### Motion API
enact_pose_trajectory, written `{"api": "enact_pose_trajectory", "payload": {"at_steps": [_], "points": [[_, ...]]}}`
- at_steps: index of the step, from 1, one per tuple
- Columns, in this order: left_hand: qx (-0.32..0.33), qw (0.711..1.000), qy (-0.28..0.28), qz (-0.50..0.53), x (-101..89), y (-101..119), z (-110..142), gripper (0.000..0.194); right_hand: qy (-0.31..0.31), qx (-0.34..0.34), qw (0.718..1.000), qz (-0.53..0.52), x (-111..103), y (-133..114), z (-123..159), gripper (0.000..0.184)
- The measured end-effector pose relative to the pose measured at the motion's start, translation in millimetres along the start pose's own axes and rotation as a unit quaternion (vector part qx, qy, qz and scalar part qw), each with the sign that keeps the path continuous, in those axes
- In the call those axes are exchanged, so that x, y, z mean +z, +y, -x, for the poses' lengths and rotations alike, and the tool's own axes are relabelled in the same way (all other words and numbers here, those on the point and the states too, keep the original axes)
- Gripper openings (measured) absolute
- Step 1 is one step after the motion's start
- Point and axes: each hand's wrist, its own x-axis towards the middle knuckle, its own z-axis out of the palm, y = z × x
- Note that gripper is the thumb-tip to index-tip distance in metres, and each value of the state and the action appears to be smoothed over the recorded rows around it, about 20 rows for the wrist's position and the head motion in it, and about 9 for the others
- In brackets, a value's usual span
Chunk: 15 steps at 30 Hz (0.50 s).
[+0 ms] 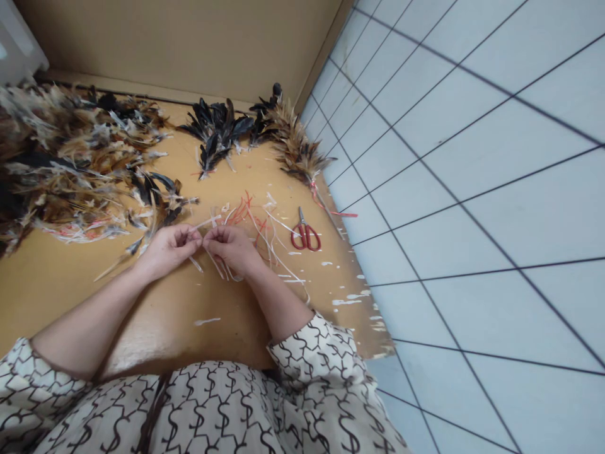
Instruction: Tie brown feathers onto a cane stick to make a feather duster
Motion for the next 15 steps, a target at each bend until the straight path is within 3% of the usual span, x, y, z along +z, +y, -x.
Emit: {"api": "enact_pose_trajectory", "payload": {"at_steps": [15], "points": [[-0.022,0.999,-0.009,0.032,0.9,-0.3,0.1,0.008,0.005,-0.025,0.999,0.028,0.9,2.6,-0.5,0.019]]}}
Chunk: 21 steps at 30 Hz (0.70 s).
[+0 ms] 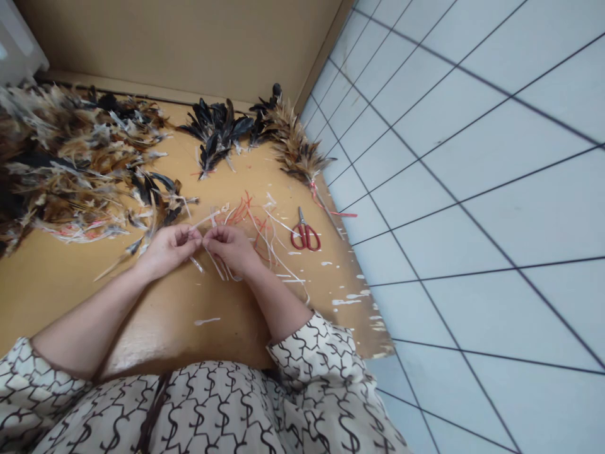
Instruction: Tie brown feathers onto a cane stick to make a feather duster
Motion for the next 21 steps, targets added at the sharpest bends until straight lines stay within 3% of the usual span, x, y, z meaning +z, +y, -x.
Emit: {"api": "enact_pose_trajectory", "payload": {"at_steps": [6,16,21], "points": [[0.023,1.0,0.006,-0.012,0.8,-1.5,-0.2,0.009,0.016,-0.029,0.999,0.01,3.3,0.1,-0.4,0.018],[-0.033,0.999,-0.006,0.003,-0.2,1.8,2.2,0.011,0.012,-0.048,0.999,0.015,5.5,0.3,1.1,0.018],[-0.026,0.999,0.026,-0.012,1.4,1.7,1.1,0.012,0.009,-0.05,0.999,0.017,6.4,3.7,0.0,0.016]]}}
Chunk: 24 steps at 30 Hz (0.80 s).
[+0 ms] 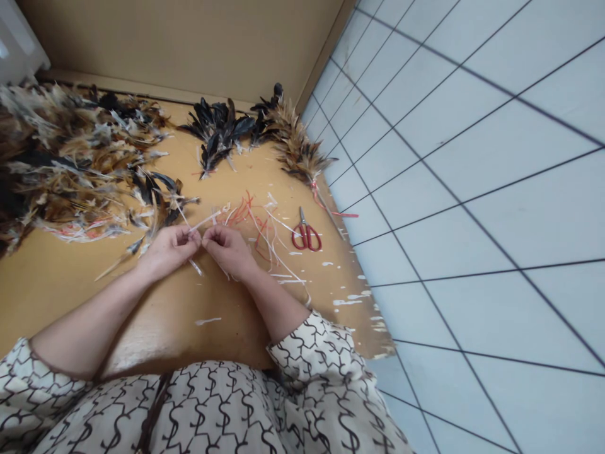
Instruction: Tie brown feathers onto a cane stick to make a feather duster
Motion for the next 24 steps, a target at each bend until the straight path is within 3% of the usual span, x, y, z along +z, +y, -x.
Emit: {"api": "enact_pose_trajectory", "payload": {"at_steps": [4,11,17,24], "points": [[0.002,1.0,0.002,0.001,0.2,2.5,0.6,0.011,0.0,-0.003,1.0,-0.003,0.4,0.9,0.2,0.016],[-0.049,0.998,-0.025,0.03,-2.0,7.1,3.5,0.008,-0.011,-0.012,0.999,-0.042,1.6,1.7,0.8,0.021],[-0.034,0.999,-0.004,0.026,-2.2,4.7,2.1,0.008,-0.015,0.011,0.999,-0.028,-1.4,-1.3,-1.1,0.022],[-0.015,0.999,-0.005,0.027,-1.4,0.7,1.2,0.012,0.01,-0.008,0.999,0.037,-4.4,-2.5,-1.2,0.016]]}}
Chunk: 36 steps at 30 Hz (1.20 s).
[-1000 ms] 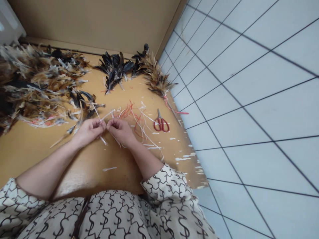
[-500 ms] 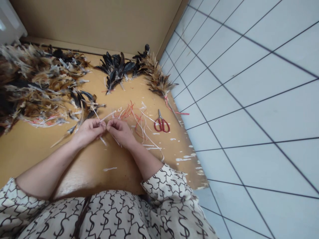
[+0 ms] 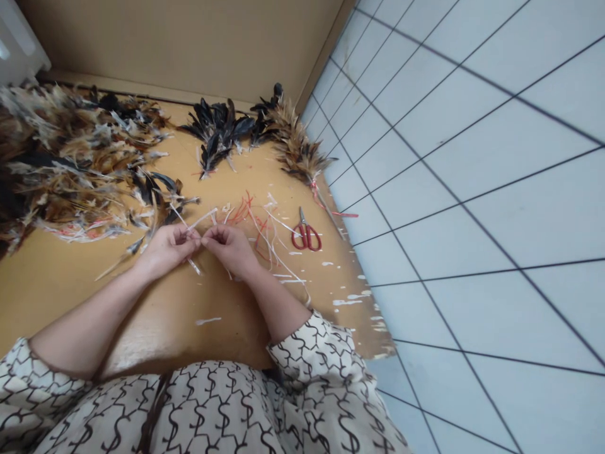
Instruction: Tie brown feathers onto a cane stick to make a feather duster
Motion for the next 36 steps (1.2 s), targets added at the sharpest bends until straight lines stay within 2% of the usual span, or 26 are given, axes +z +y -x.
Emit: {"api": "enact_pose_trajectory", "payload": {"at_steps": [9,13,16,18,21,24,27,36], "points": [[0.017,0.998,0.005,-0.054,0.9,-3.8,-0.9,0.008,0.006,-0.04,0.994,0.099,-0.5,0.3,-0.3,0.009],[0.022,0.999,-0.001,-0.042,1.9,-4.5,-0.8,0.007,-0.009,-0.052,0.994,0.1,2.9,-0.5,0.8,0.01],[0.019,1.0,0.003,-0.023,0.4,-3.0,-0.6,0.01,-0.02,-0.058,0.996,0.063,4.9,-2.1,2.1,0.012],[0.012,1.0,-0.005,0.011,-2.0,-1.0,-0.6,0.008,-0.003,-0.054,0.998,0.015,3.9,-3.7,2.6,0.014],[0.007,0.997,-0.007,0.071,-5.4,1.4,-1.2,0.008,0.021,-0.01,0.995,-0.092,0.0,-4.9,2.3,0.021],[0.001,0.993,-0.024,0.116,-6.1,1.5,-2.3,0.01,0.008,0.035,0.985,-0.171,-1.3,-2.3,1.2,0.029],[-0.005,0.988,-0.046,0.149,-4.8,0.9,-2.5,0.012,0.0,0.04,0.979,-0.2,1.3,2.0,0.1,0.031],[-0.035,0.981,-0.038,0.189,-3.7,1.0,-2.9,0.009,-0.003,0.044,0.958,-0.282,1.6,-5.0,0.5,0.029]]}}
